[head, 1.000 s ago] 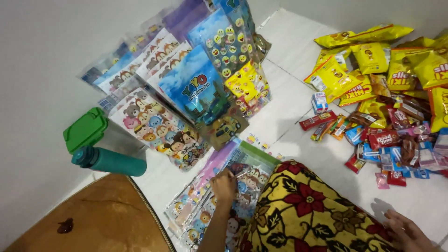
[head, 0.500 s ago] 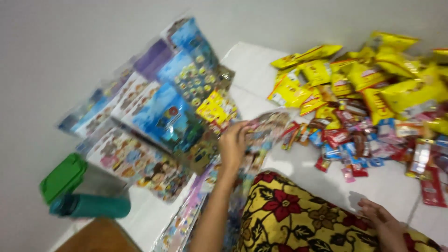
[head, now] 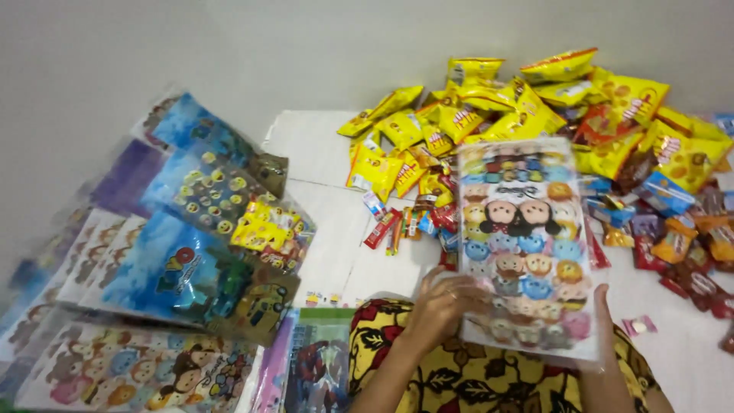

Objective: Packing various small snack items into clear plastic bags.

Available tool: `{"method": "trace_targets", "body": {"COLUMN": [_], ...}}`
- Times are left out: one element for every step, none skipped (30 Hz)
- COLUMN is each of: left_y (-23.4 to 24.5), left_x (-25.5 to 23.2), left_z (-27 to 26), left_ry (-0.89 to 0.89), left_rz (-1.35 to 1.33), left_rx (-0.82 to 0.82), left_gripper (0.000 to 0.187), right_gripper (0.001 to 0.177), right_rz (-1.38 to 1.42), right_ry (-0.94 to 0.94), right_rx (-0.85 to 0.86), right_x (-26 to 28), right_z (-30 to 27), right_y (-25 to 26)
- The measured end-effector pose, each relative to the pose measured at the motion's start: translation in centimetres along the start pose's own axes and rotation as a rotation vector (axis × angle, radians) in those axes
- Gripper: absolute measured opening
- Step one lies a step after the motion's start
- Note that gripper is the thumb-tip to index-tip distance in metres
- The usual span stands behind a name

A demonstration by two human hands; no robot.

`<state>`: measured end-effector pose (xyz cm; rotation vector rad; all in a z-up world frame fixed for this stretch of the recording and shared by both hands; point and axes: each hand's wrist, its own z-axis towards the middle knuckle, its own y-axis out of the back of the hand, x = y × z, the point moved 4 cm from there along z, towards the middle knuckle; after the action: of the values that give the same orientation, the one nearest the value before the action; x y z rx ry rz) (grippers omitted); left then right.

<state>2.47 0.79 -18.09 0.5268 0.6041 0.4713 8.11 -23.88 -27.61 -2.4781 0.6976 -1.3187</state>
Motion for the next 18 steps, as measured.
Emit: {"method": "trace_targets", "body": {"left_y": [-0.7,-1.4,-2.0,-2.6,-3.1,-2.9,-2.6,-2.2,-2.4,-2.8,-3.3,-4.0,-4.9,-6.2,-6.5,-7.1,-7.7,-7.6], "left_x": [1.3,2.4,3.1,4.0,5.0,4.9,5.1,5.1,5.7,6.6,7.4,8.2,9.1,9.7,9.5,9.5,9.5,10.0], "left_z": [-1.1,-2.4,-3.4,-4.3,-5.3,-4.8,-4.3,-4.2,-4.9,-5.6,-6.3,-7.2,-8.2,-9.5,-9.5,-9.7,-9.9,-10.0], "left_ry": [0.104,0.213,0.216,0.271,0.327,0.328,0.383,0.441,0.446,0.477,0.508,0.507,0.546,0.585,0.586,0.608,0.626,0.625], "left_rz": [0.090,0.179,0.168,0.107,0.047,0.039,0.007,-0.020,-0.025,-0.019,-0.013,-0.017,0.135,0.280,0.270,0.341,0.411,0.407], "left_rx": [-0.003,-0.005,0.006,-0.027,-0.060,-0.055,-0.055,-0.053,-0.046,0.018,0.082,0.087,0.187,0.290,0.298,0.429,0.562,0.565], "left_gripper": [0.034,0.039,0.039,0.026,0.015,0.015,0.016,0.022,0.022,0.014,0.008,0.008,0.016,0.024,0.024,0.025,0.026,0.026], "right_gripper": [0.051,0.051,0.051,0.052,0.053,0.053,0.049,0.045,0.045,0.063,0.082,0.082,0.077,0.073,0.073,0.077,0.083,0.083], "right_rz": [-0.025,-0.053,-0.049,-0.080,-0.110,-0.108,-0.191,-0.274,-0.273,-0.575,-0.875,-0.873,-1.025,-1.181,-1.183,-1.194,-1.205,-1.205], "right_ry": [-0.027,-0.057,-0.063,-0.091,-0.120,-0.120,-0.027,0.063,0.057,0.125,0.193,0.190,0.178,0.158,0.148,0.152,0.156,0.152], "right_rx": [0.012,0.021,0.007,0.020,0.034,0.025,0.013,0.005,-0.002,-0.073,-0.142,-0.147,-0.143,-0.142,-0.151,-0.146,-0.141,-0.143], "right_x": [0.4,0.8,1.6,2.4,3.2,1.0,-0.9,-3.1,-5.2,-6.9,-8.5,-8.8,-9.2,-9.5,-8.9,-8.1,-7.3,-7.1], "right_z": [-0.8,-1.7,-2.4,-3.0,-3.5,-1.3,1.0,2.9,6.8,10.7,14.6,15.9,17.3,18.4,17.3,16.3,15.3,15.7], "right_y": [-0.8,-1.5,-2.5,-3.6,-4.9,-3.1,-1.4,0.3,2.6,5.1,7.5,7.4,7.2,7.7,6.8,5.7,4.6,4.6]}}
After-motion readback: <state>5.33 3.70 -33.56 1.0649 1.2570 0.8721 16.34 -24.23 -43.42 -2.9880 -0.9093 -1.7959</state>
